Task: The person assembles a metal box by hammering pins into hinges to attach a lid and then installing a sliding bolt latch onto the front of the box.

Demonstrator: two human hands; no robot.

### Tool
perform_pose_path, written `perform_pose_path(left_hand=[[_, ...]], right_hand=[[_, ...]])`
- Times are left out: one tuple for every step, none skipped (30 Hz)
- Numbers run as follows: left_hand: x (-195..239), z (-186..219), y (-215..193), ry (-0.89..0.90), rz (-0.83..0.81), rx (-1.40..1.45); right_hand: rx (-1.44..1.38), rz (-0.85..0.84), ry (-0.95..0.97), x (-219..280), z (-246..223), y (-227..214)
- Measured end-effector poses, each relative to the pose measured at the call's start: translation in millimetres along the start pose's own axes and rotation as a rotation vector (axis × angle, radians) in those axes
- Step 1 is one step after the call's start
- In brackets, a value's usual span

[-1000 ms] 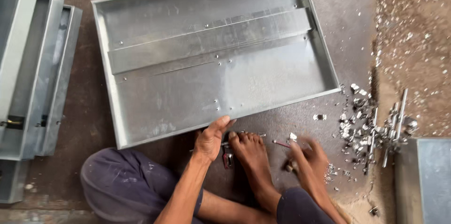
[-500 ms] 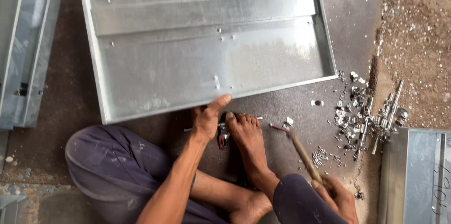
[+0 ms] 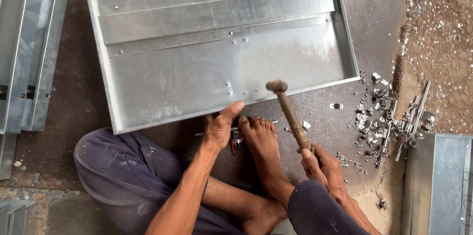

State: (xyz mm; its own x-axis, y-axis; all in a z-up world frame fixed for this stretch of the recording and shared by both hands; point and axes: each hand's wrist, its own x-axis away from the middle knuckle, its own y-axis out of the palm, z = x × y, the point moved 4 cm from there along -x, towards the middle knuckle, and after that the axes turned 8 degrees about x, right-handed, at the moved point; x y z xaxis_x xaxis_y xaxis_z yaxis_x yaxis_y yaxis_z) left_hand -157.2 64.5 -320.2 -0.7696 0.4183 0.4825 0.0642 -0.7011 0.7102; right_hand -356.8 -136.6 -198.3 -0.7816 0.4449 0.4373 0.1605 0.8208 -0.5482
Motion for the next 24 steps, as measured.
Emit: perform_pose_path(left_hand=[[-0.2, -2.9, -1.7, -0.029, 0.006, -0.018], [-1.2, -6.4, -4.1, -0.058, 0.013, -0.036], [-1.6, -8.4, -7.3, -0.039, 0.003, -0.021], [-3.1, -9.5, -10.1, -0.021, -0.007, -0.005], [-4.2, -9.8, -10.7, 0.002, -0.021, 0.012], [-1.6, -11.0, -11.9, -0.013, -0.012, -0.006], [-2.9, -8.7, -11.0, -0.016, -0.010, -0.022], [-4.8, -6.5, -10.1, -0.019, -0.008, -0.038], [-6.3, -5.2, -10.5, 0.008, -0.012, -0.056], [-9.0, -4.8, -11.5, 0.036, -0.015, -0.074], [-6.1, -9.3, -13.4, 0.052, -0.013, -0.085], [-2.5, -13.9, -15.6, 0.030, -0.007, -0.058], [-5.3, -11.4, -14.2, 0.021, -0.012, -0.036], [-6.0, -8.8, -11.4, 0.013, -0.018, -0.013], [-6.5, -5.5, -7.4, 0.029, -0.032, -0.002], [-6.6, -3.8, -4.0, 0.046, -0.047, 0.009], [-2.7, -6.1, -5.8, 0.051, -0.047, 0.021], [-5.8, -7.3, -8.6, 0.047, -0.051, 0.002], [-9.3, -9.7, -12.4, 0.034, -0.050, -0.015], [-9.9, -12.5, -15.8, 0.021, -0.049, -0.032], [-6.4, -12.7, -18.3, 0.042, -0.021, -0.027], [0.5, -12.4, -18.5, 0.064, 0.008, -0.022], [-4.8, -4.5, -12.1, 0.111, 0.018, -0.017], [-7.6, 0.4, -4.9, 0.098, 0.009, -0.012]], right_hand=[[-0.039, 0.009, -0.050, 0.9, -5.4, 0.0], [-0.016, 0.060, -0.143, 0.9, -11.7, -1.5], [0.009, 0.109, -0.231, 2.4, -17.2, -2.0], [0.033, 0.157, -0.319, 3.2, -22.8, -1.8], [0.163, 0.076, -0.167, -5.3, -20.2, 3.4], [0.292, -0.006, -0.014, -14.1, -17.8, 8.2], [0.419, -0.084, 0.127, -21.2, -17.0, 10.2], [0.372, -0.037, 0.049, -21.7, -25.1, 6.4], [0.324, 0.005, -0.021, -18.2, -30.1, 2.5], [0.274, 0.048, -0.090, -17.1, -33.9, 0.7], [0.238, 0.052, -0.120, -14.8, -33.9, 1.0], [0.201, 0.056, -0.150, -13.3, -33.7, 2.1], [0.159, 0.070, -0.196, -16.1, -35.6, 2.3], [0.161, 0.038, -0.104, -15.5, -30.5, 0.0], [0.161, 0.007, -0.017, -15.1, -22.8, -4.0], [0.161, -0.024, 0.069, -16.9, -10.4, -6.1], [0.066, 0.041, -0.118, -16.0, -2.4, -10.7], [-0.032, 0.107, -0.303, -15.7, 9.3, -17.1], [-0.129, 0.172, -0.478, -11.6, 23.0, -20.9], [0.050, 0.175, -0.618, -7.9, 33.9, -16.4], [0.230, 0.179, -0.758, -2.0, 38.8, -10.1], [0.412, 0.178, -0.894, 7.2, 37.6, -5.0], [0.359, 0.095, -0.523, -8.2, 43.5, -4.2], [0.297, 0.007, -0.155, -16.2, 48.8, 0.4]])
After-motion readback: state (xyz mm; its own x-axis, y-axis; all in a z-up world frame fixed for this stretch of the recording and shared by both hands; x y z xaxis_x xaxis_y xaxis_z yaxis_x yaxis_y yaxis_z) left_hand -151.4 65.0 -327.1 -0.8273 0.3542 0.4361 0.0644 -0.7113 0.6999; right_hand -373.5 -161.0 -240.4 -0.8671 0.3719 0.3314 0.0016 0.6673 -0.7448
